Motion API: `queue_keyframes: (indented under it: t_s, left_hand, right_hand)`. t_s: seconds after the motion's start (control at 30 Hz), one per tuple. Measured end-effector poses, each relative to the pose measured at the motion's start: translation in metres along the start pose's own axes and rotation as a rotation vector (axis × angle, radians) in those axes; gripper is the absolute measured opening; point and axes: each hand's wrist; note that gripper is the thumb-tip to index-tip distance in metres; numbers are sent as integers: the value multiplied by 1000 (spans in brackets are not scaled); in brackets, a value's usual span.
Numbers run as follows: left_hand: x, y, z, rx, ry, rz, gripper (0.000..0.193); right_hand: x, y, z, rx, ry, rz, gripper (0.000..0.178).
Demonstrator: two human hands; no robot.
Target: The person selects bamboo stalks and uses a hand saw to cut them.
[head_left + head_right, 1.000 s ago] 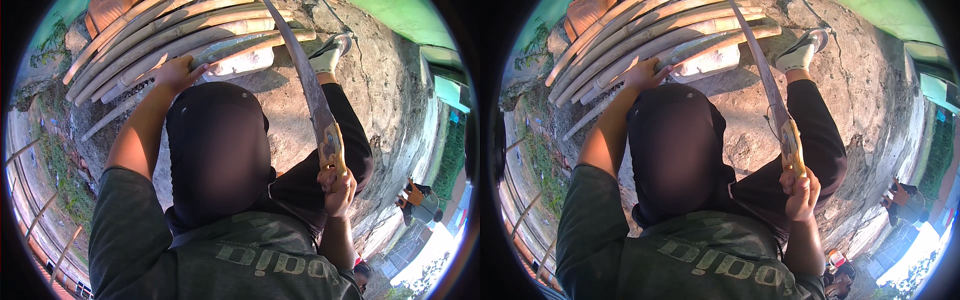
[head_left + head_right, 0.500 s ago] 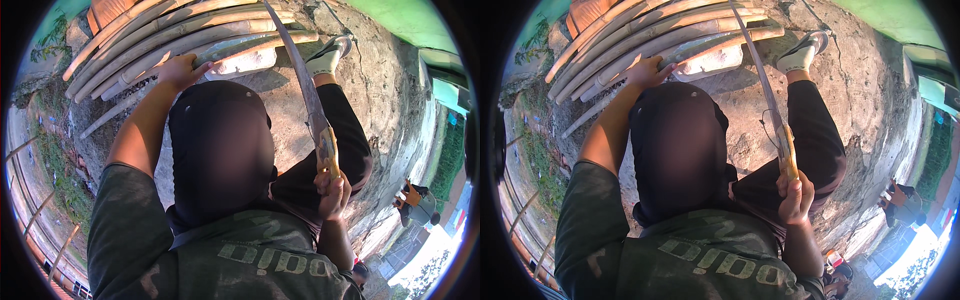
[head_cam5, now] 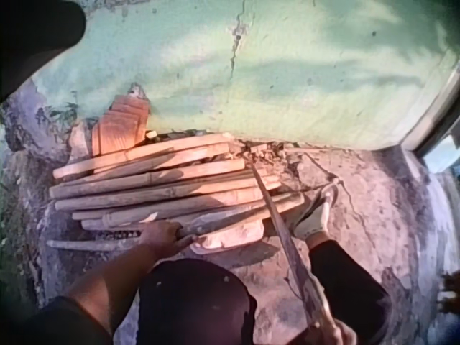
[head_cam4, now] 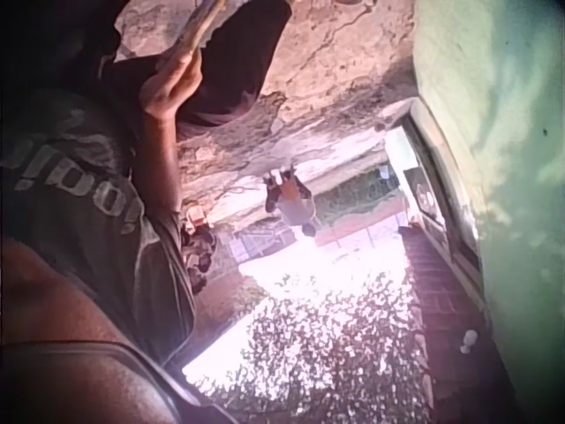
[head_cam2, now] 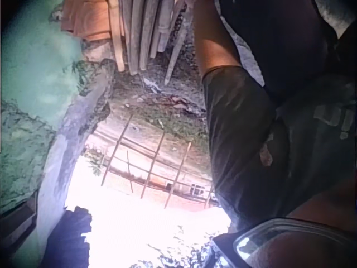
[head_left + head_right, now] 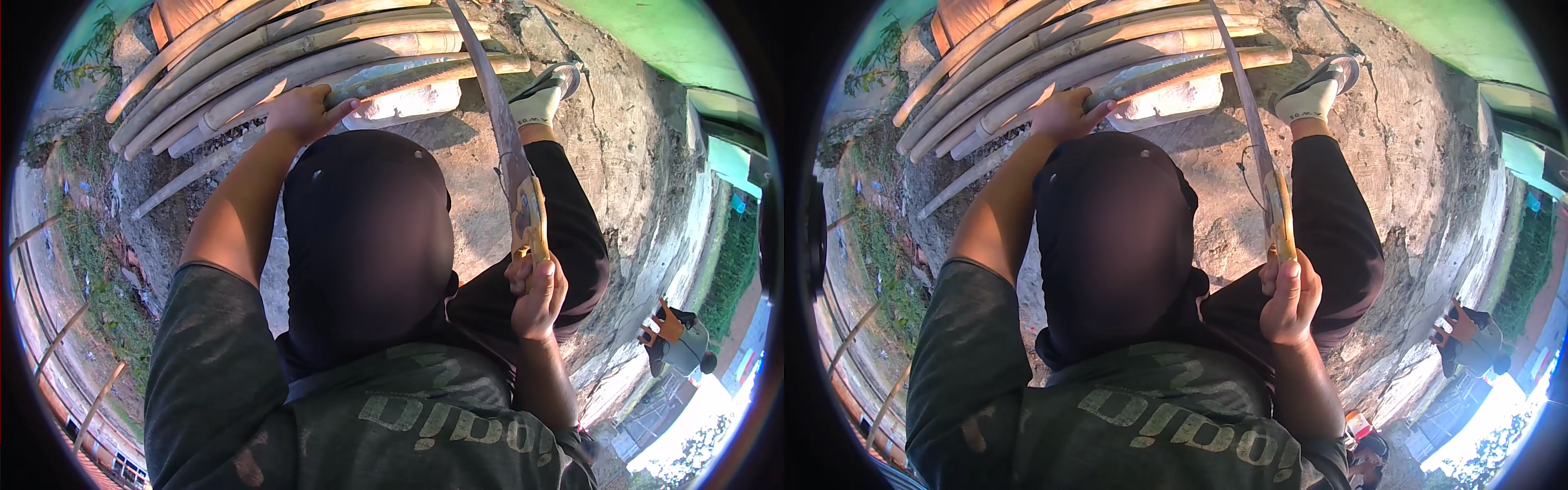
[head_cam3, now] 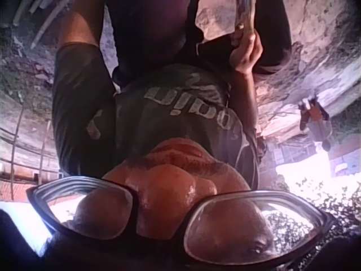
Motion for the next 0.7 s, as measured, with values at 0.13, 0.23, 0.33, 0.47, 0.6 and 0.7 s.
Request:
queue_keyframes:
  t_s: [0.13, 0.23, 0.33, 0.47, 0.6, 0.7]
  left_hand:
    - [1, 2, 0, 26, -34, -9, 74]
    - [2, 1, 0, 32, -41, -15, 74]
    - [1, -1, 0, 33, -43, -22, 73]
    - [0, 0, -1, -5, -7, -11, 73]
    - [-12, -8, 5, -74, 70, 45, 74]
    - [-10, -7, 4, -50, 38, 5, 75]
  right_hand:
    - [5, 4, -13, 2, 21, 10, 53]
    - [11, 7, -23, 12, 6, 14, 54]
    - [10, 7, -23, 9, 1, -10, 54]
    - [0, 4, -12, -5, -16, -26, 51]
    - [-9, -3, 35, -78, -29, -25, 47]
    - [-7, -2, 70, -41, 12, -4, 48]
Point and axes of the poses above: each hand's wrist, its own z-axis towards the middle knuckle, its own x-axis out of the back of the hand, y = z × x, and after that the axes turned 9 degrees about -y, right-handed
